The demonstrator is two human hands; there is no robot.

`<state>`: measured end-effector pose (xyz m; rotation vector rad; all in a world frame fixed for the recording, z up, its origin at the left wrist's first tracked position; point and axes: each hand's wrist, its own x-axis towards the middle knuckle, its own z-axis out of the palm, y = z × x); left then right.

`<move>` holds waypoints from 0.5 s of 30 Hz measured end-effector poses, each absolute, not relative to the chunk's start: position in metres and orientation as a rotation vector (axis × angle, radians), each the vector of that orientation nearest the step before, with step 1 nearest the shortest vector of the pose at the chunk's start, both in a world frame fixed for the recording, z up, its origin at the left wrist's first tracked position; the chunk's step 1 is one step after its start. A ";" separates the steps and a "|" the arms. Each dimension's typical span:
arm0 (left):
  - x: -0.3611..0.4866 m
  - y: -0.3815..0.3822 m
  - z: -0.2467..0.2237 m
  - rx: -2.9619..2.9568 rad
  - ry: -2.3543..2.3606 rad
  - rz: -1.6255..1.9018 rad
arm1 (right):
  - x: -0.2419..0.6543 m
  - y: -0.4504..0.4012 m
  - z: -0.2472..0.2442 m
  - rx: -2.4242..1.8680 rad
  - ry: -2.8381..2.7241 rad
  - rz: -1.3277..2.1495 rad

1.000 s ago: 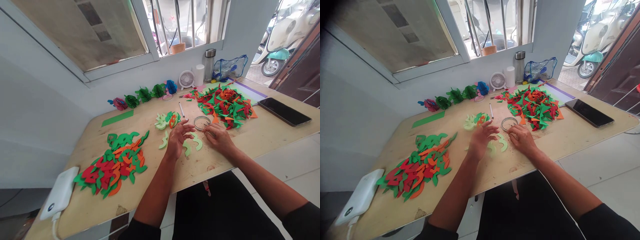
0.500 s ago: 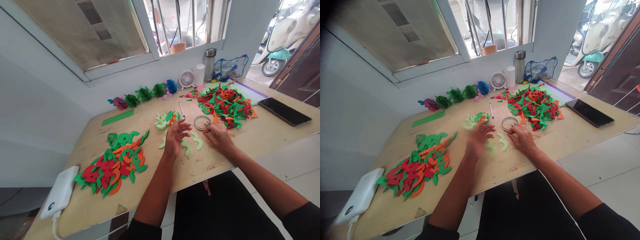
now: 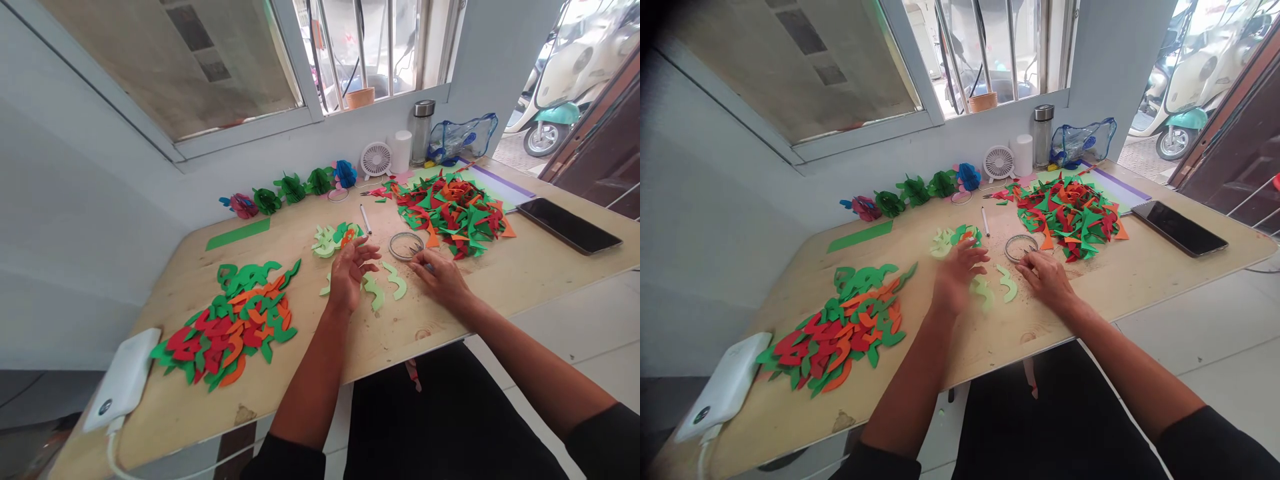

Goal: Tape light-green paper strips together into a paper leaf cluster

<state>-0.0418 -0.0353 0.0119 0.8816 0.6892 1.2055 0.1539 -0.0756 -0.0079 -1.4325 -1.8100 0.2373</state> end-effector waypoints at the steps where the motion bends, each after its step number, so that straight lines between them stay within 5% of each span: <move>1: -0.042 -0.035 0.012 0.883 0.691 1.210 | 0.154 -0.076 -0.008 -1.442 -1.815 0.233; 15: -0.042 -0.034 0.014 0.900 0.657 1.227 | 0.152 -0.062 0.001 -1.460 -1.927 0.196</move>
